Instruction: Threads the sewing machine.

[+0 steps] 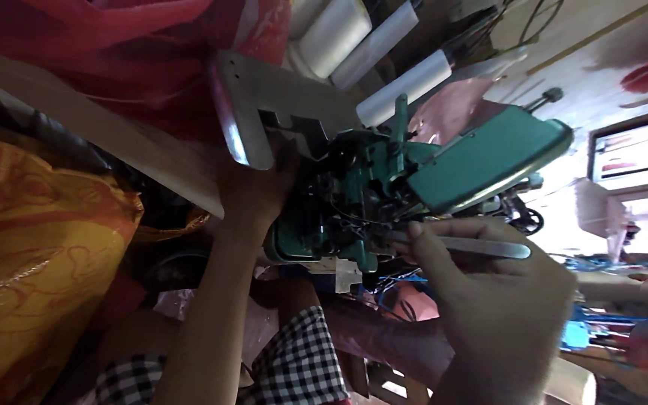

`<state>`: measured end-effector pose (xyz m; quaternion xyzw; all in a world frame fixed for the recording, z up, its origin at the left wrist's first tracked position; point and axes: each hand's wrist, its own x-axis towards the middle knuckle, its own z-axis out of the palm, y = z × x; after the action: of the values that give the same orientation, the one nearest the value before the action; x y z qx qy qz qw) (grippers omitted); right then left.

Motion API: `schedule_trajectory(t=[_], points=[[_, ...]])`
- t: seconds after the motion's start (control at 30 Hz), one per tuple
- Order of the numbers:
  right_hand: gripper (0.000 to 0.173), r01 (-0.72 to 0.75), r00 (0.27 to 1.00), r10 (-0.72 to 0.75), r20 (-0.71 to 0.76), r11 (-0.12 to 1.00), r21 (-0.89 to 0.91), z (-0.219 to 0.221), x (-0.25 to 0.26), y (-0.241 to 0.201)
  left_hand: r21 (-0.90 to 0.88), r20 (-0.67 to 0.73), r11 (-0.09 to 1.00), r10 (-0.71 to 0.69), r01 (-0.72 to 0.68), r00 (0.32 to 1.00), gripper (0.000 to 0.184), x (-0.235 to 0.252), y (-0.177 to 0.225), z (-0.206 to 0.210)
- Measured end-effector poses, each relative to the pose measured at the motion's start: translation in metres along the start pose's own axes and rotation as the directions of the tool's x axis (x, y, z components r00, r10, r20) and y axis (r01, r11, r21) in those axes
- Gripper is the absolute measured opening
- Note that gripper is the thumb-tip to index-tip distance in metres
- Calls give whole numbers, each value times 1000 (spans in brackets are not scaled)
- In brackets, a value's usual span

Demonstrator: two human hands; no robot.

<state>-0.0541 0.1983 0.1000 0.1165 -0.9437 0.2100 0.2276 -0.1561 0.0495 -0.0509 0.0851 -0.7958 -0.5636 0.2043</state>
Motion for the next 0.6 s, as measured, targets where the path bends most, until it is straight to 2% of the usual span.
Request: schedule_trajectory(t=[0.27,0.47,0.6], points=[[9,58,998,-58,24,998,-18,-1,-1,1,16,26,999,-43,42,999,34,-1,2,-1],[8,63,997,-64,38,998,26,-3,1,4,36,-24,999,25,-25,999,35,0,1,0],[9,77,995,-78,64,997,17,-4,1,4,22,-25,1000,16,-16,1000,35,-1,1,0]])
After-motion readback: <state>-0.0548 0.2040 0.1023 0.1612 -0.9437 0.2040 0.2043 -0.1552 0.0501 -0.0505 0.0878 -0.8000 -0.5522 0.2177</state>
